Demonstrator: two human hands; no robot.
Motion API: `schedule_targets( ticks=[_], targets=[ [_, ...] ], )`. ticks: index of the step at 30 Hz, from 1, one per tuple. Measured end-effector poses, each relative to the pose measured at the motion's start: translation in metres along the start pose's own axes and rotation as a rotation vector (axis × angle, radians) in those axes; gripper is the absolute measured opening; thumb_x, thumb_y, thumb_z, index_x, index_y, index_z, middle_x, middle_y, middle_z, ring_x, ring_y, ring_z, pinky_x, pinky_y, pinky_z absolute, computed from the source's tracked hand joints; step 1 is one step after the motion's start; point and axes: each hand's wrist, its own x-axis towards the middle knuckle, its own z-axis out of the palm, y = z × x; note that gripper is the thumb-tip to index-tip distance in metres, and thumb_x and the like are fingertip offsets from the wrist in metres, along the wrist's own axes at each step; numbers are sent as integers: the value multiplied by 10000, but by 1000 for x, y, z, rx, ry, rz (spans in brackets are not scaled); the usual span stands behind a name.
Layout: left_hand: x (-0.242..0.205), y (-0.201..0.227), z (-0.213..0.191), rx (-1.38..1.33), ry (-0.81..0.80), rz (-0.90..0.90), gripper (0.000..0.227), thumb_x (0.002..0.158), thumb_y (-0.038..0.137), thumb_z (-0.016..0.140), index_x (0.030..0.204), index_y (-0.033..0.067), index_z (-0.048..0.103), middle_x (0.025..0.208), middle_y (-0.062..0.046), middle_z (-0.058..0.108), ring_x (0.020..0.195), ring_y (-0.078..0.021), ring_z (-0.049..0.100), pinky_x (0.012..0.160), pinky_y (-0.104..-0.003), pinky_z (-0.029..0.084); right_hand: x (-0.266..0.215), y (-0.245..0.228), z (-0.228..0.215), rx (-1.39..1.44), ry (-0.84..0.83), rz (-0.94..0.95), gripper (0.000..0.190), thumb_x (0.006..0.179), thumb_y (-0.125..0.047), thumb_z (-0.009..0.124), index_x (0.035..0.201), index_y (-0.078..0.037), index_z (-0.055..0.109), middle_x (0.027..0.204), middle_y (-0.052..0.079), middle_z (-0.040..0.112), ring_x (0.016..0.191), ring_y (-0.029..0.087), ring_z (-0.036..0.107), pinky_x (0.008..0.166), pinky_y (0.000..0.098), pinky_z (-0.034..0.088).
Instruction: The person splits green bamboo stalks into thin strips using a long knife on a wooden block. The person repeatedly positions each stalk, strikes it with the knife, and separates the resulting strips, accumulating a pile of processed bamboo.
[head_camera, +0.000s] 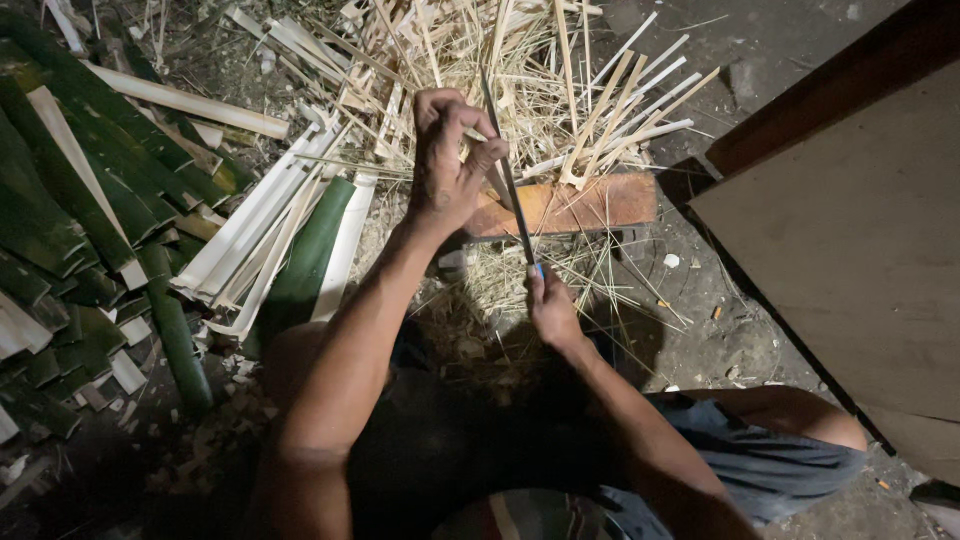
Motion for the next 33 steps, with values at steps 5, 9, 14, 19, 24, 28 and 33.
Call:
schedule_targets(
  ticks=[5, 9, 14, 19, 24, 28, 33],
  targets=[
    [7, 1, 4, 105, 133, 55, 260, 904, 272, 814, 1005, 131, 620, 982, -27, 547, 1059, -228, 532, 953, -401, 494, 50, 83, -21, -640, -116, 330, 556, 1137, -535, 371, 1034, -64, 650, 744, 108, 602, 646, 248, 563, 587, 408, 474],
    [2, 5, 8, 11, 203, -77, 253, 901, 236, 842, 998, 113, 644, 1029, -43, 577, 943, -162, 614, 805, -302, 595, 19, 26, -35, -319, -24, 162, 484, 1112, -484, 416, 1013, -53, 614, 671, 61, 533, 580, 204, 495, 530, 379, 413],
    [1, 10, 18, -2, 224, -128, 194, 957, 172, 800, 1049, 100, 645, 1021, -27, 616, 902, -159, 638, 752, -281, 579, -18, -109, -18, 112, -61, -11, 376, 1097, -404, 441, 1007, -56, 552, 612, -22, 429, 509, 107, 395, 451, 314, 334],
    [7, 19, 15, -76, 269, -234, 193, 987, 120, 771, 1087, 83, 609, 1055, -44, 604, 955, -166, 668, 789, -288, 618, -17, -149, -16, 255, -136, 28, 357, 1116, -370, 446, 969, -52, 514, 609, -46, 375, 507, 65, 364, 446, 280, 294],
    [5, 23, 7, -119, 311, -232, 177, 975, 42, 749, 1088, 65, 615, 1054, -58, 576, 946, -175, 654, 772, -269, 629, 3, -43, 9, -151, 77, 38, 381, 1083, -385, 436, 1049, -41, 595, 673, 126, 548, 593, 231, 504, 545, 405, 407],
    [-1, -7, 13, -100, 372, -206, 336, 954, 36, 778, 1191, 59, 541, 1043, -56, 597, 941, -182, 665, 801, -278, 611, 46, 73, 7, -418, 93, 237, 517, 1077, -483, 408, 1102, -43, 679, 929, 242, 666, 895, 441, 601, 746, 513, 476],
    [-55, -98, 53, -370, 379, -658, 408, 989, 155, 782, 1271, 17, 521, 1109, -135, 689, 951, -267, 697, 820, -367, 591, 55, 145, -10, -425, -30, 259, 565, 1030, -555, 426, 1064, -63, 701, 1001, 211, 750, 982, 423, 684, 817, 494, 525]
  ],
)
